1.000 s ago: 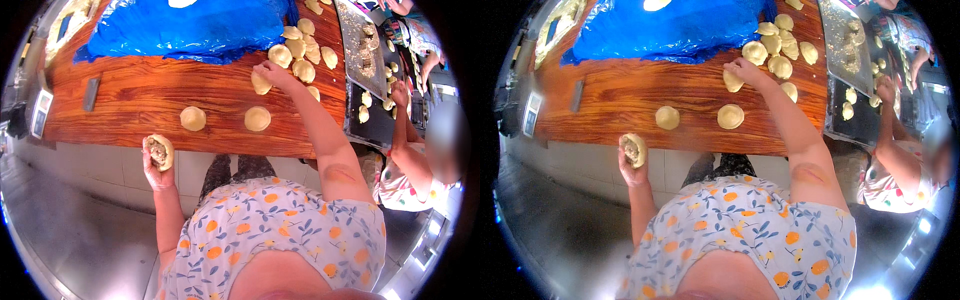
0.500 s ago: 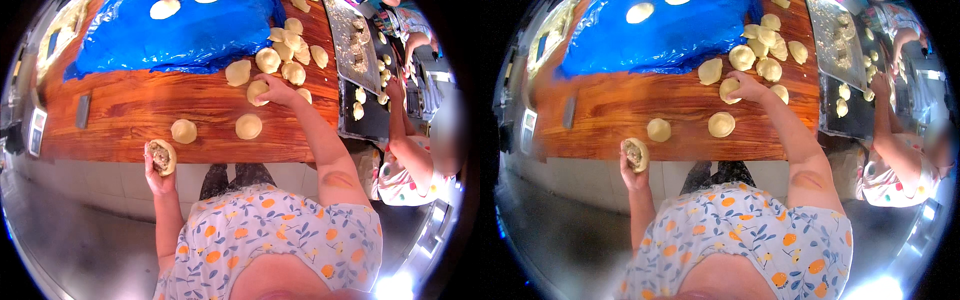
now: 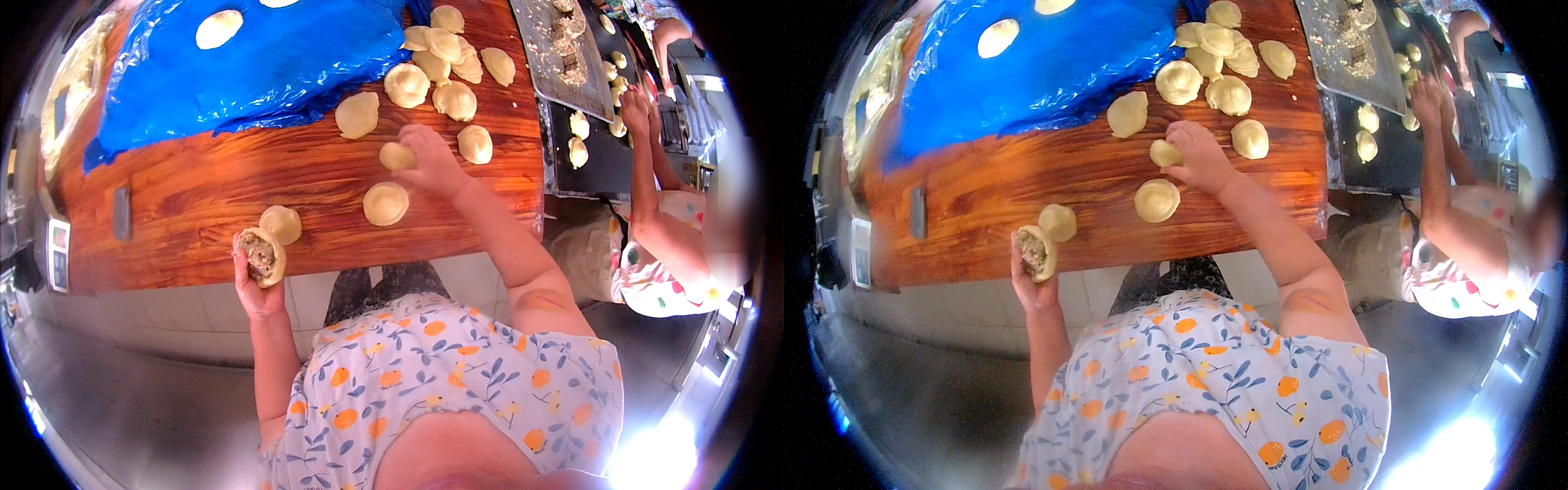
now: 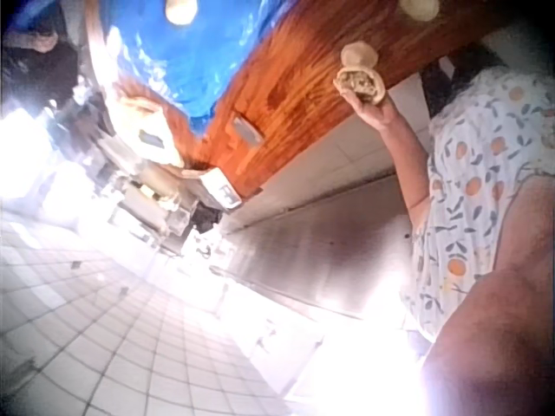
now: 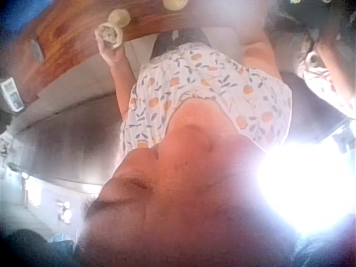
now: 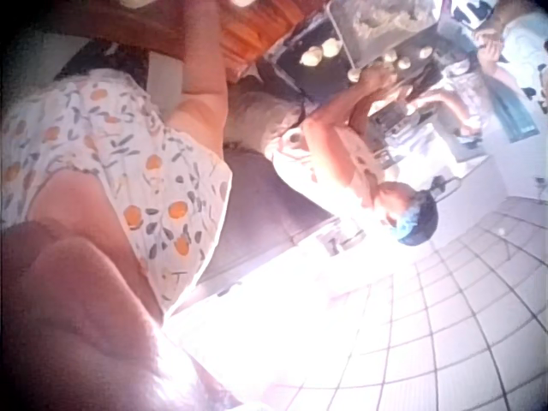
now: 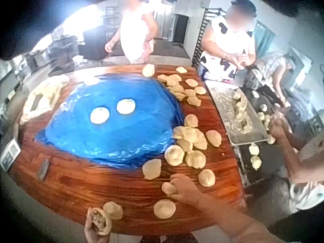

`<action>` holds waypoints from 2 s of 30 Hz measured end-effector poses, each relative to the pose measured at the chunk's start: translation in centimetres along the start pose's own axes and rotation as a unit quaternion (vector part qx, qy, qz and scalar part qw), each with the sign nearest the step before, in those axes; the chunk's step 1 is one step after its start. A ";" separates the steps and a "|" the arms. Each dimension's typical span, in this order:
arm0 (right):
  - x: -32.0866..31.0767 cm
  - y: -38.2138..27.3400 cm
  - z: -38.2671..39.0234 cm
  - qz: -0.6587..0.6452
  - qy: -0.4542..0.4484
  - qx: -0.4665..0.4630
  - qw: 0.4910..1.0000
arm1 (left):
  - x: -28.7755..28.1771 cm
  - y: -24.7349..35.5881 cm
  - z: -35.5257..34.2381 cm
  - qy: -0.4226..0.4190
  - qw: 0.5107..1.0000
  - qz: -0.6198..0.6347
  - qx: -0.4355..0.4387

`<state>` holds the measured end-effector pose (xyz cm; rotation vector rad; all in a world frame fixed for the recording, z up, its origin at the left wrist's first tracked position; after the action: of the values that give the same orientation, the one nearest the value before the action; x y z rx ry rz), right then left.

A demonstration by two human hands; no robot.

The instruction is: The person repeatedly picks up small dough discs, scoops a crumbly filling from a metal tray, and encloses the filling by pinching the dough edges. They shape each filled dough into a round ball and place it on the wooden table. Another person works alongside, performing similar actions.

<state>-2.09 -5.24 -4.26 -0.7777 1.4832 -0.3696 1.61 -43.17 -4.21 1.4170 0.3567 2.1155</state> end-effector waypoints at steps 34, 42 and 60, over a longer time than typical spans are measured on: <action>0.4 7.8 4.0 -0.569 -0.133 0.295 0.756 | 2.9 -3.9 -1.6 -0.026 0.997 -0.032 -0.061; -0.1 6.6 4.6 -0.217 0.036 0.188 0.957 | 3.5 -4.3 -1.4 -0.015 0.996 -0.040 -0.075; -0.9 6.6 0.9 -0.025 0.067 0.309 0.948 | 2.0 0.2 -1.6 0.008 1.000 0.013 -0.006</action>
<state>-2.87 0.27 -8.08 -0.2884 1.3587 -0.8907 -0.47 -42.02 -3.17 1.4062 0.3345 2.1469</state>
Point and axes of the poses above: each hand's wrist, its own z-axis away from the middle knuckle, its own x-axis out of the palm, y = z × x, the point moved 6 cm from there along -z, towards the middle knuckle, and after that the axes turned 12 degrees about -y, right-handed, at the moved point
